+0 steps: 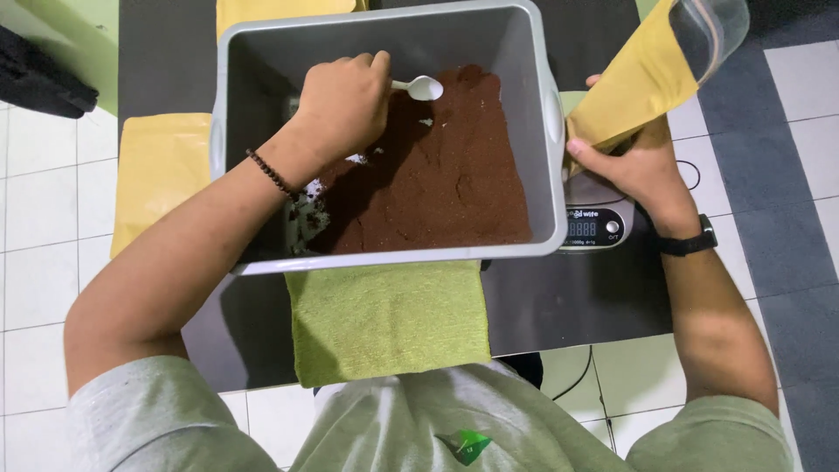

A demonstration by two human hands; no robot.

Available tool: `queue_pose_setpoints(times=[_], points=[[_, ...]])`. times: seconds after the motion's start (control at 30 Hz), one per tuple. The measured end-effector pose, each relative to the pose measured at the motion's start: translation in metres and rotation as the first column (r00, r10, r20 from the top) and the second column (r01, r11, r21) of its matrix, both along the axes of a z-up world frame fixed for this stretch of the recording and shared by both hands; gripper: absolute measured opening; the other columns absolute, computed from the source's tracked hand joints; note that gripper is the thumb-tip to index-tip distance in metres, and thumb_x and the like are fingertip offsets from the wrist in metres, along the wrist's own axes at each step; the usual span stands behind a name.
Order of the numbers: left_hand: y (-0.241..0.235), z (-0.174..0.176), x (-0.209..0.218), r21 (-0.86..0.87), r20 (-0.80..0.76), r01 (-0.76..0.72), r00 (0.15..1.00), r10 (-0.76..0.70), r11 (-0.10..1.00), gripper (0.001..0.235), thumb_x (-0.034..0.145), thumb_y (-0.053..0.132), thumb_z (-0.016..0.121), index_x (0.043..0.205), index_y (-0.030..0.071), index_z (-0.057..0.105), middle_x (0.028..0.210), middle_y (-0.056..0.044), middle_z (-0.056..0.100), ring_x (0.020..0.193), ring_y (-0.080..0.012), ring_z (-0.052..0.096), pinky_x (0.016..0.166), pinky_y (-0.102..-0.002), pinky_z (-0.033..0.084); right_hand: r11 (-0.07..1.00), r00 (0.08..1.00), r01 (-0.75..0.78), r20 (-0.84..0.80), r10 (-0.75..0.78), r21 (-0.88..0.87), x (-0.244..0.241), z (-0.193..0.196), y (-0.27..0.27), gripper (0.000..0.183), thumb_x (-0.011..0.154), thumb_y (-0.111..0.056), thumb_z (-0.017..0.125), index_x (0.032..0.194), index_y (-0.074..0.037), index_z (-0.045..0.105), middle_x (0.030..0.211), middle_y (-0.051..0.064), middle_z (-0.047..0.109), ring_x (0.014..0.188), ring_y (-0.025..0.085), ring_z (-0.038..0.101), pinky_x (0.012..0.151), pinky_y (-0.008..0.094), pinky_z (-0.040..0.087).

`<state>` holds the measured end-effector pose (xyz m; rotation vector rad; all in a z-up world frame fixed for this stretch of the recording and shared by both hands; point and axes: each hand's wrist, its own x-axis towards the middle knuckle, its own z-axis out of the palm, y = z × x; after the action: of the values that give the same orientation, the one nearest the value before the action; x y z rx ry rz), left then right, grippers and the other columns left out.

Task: Scooping ground coffee from a large container into a paper bag on a digital scale to reach a specific weight.

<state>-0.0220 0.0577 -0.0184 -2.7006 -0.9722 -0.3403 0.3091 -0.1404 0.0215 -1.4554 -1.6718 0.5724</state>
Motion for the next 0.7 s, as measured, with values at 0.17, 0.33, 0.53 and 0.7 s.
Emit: queue_pose_setpoints(times=[0.17,0.33,0.53,0.7], points=[[0.003,-0.001,0.003,0.019,-0.111,-0.017,0.994,0.019,1.000,0.008,0.088,0.013,0.062,0.091,0.012,0.054,0.080,-0.005,0.062,0.065,-0.0246,0.059,0.042,-0.037,0.046,0.999,0.999,-0.034,0.012,0.034,0.024,0.023,-0.025,0.000,0.080,0.081,-0.016,0.082,0.146,0.002,0.041,0.144,0.020,0.049,0.135,0.033,0.048,0.118,0.043,0.037],[0.007,0.002,0.007,0.138,-0.199,0.019,0.980,0.009,0.990,0.023,0.075,0.011,0.066,0.096,0.015,0.059,0.086,-0.003,0.064,0.070,-0.0212,0.062,0.048,-0.032,0.047,0.966,0.994,-0.097,-0.025,0.106,0.241,0.055,-0.061,0.003,0.085,0.096,-0.044,0.060,0.158,-0.004,0.018,0.156,0.025,0.030,0.150,0.040,0.033,0.127,0.053,0.032],[-0.006,0.027,0.031,-0.274,-0.326,-0.053,0.945,-0.041,0.960,0.055,0.085,-0.009,0.057,0.138,0.006,0.057,0.107,-0.013,0.069,0.093,-0.0240,0.067,0.087,-0.040,0.061,0.944,0.942,-0.103,-0.273,0.194,0.314,0.054,-0.068,0.008,0.082,0.098,-0.046,0.055,0.162,-0.015,0.013,0.165,0.017,0.025,0.154,0.034,0.030,0.131,0.051,0.031],[-0.030,0.025,0.046,-0.398,-0.020,0.360,0.916,-0.400,0.844,0.027,0.090,-0.003,0.054,0.112,0.004,0.068,0.090,-0.014,0.070,0.080,-0.0315,0.067,0.070,-0.047,0.058,0.949,0.968,-0.088,-0.201,0.153,0.301,0.050,-0.061,0.005,0.088,0.092,-0.041,0.063,0.160,-0.013,0.014,0.161,0.017,0.025,0.154,0.035,0.029,0.131,0.052,0.030]])
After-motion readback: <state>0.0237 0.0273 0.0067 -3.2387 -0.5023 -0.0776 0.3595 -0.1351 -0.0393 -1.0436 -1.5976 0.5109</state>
